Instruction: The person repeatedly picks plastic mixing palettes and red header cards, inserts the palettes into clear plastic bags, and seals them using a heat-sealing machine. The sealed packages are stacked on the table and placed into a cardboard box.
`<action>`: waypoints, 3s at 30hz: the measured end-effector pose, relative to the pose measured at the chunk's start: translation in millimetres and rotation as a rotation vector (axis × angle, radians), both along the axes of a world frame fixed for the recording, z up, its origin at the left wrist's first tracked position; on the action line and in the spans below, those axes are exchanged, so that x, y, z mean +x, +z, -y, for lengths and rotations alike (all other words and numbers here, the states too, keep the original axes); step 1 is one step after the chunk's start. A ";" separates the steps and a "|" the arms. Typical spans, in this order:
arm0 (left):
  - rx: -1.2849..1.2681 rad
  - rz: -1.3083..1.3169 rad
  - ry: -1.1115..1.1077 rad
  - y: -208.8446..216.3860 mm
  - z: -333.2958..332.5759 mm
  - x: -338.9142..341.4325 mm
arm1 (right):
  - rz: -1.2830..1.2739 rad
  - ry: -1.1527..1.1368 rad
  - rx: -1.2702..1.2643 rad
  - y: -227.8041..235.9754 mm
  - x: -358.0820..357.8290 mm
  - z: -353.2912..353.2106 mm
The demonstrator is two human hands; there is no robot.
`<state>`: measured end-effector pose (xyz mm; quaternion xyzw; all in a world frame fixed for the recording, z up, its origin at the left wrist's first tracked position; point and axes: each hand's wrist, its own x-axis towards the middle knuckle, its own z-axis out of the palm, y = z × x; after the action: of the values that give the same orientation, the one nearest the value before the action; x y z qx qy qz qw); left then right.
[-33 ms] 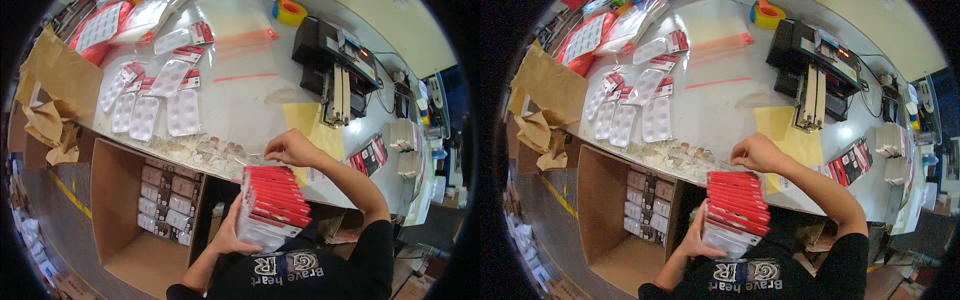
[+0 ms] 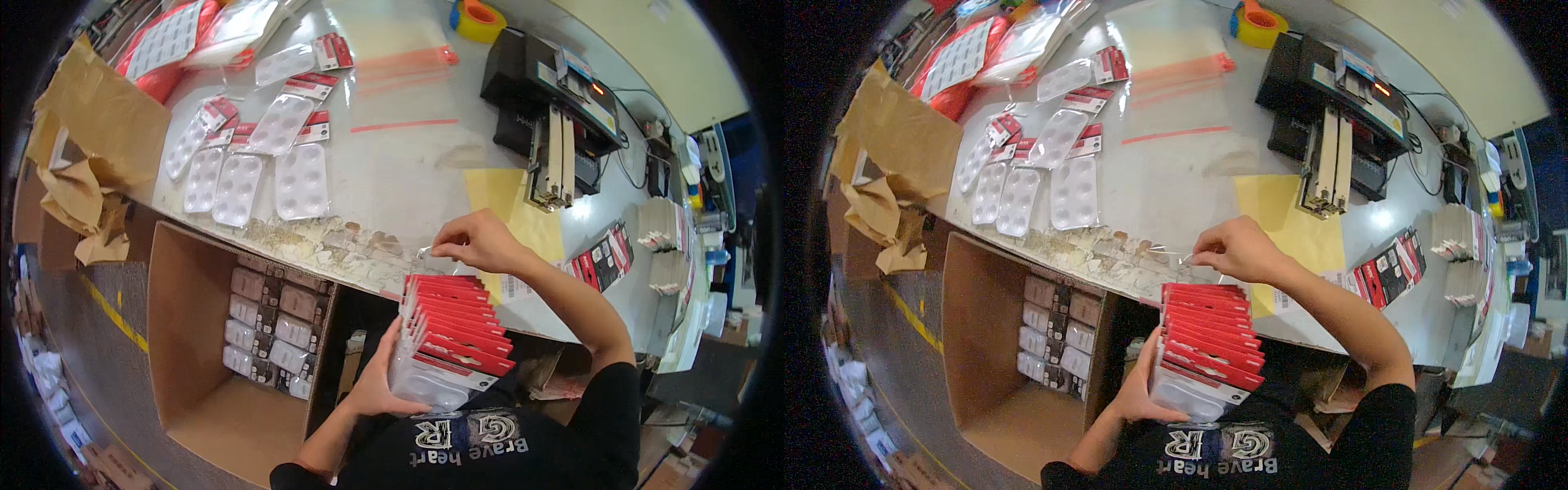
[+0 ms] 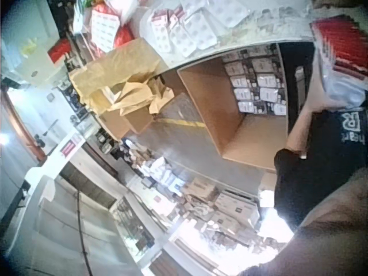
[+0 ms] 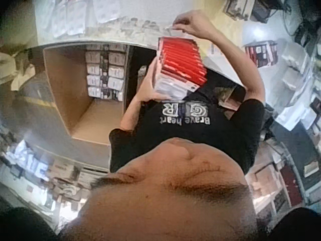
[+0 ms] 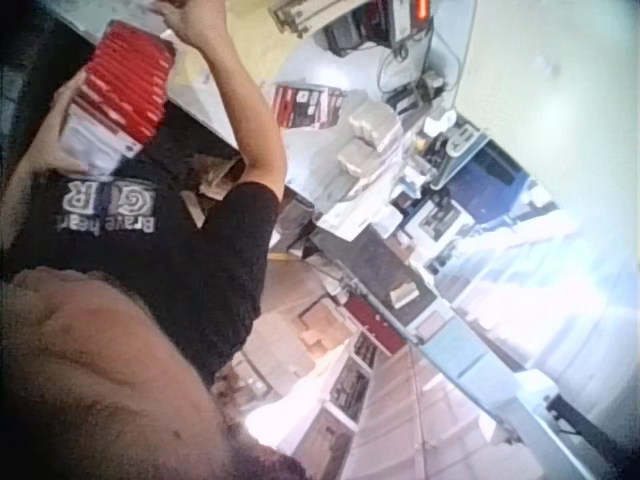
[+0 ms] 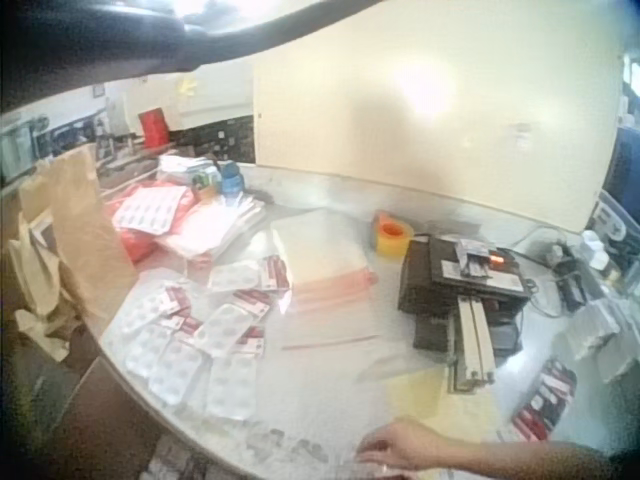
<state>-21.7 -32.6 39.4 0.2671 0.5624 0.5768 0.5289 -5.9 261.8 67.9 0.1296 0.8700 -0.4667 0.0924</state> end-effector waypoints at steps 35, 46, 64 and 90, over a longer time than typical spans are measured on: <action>0.029 -0.214 0.149 -23.4 -6.3 14.6 | 0.064 0.039 0.624 -14.6 34.6 95.7; -0.046 -0.398 0.101 -26.3 7.9 21.4 | -0.439 -0.176 0.155 -19.7 32.8 94.8; -0.088 -0.616 0.132 -18.4 3.6 28.3 | -0.522 0.102 0.012 -23.9 75.5 85.8; -0.136 -0.125 0.281 -23.3 -5.1 37.4 | -0.547 -0.310 0.108 -55.1 151.1 102.3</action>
<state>15.7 -27.5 16.0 0.1848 0.6637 0.5879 0.4239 145.3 159.5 12.8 0.1351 0.8559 -0.4460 -0.2243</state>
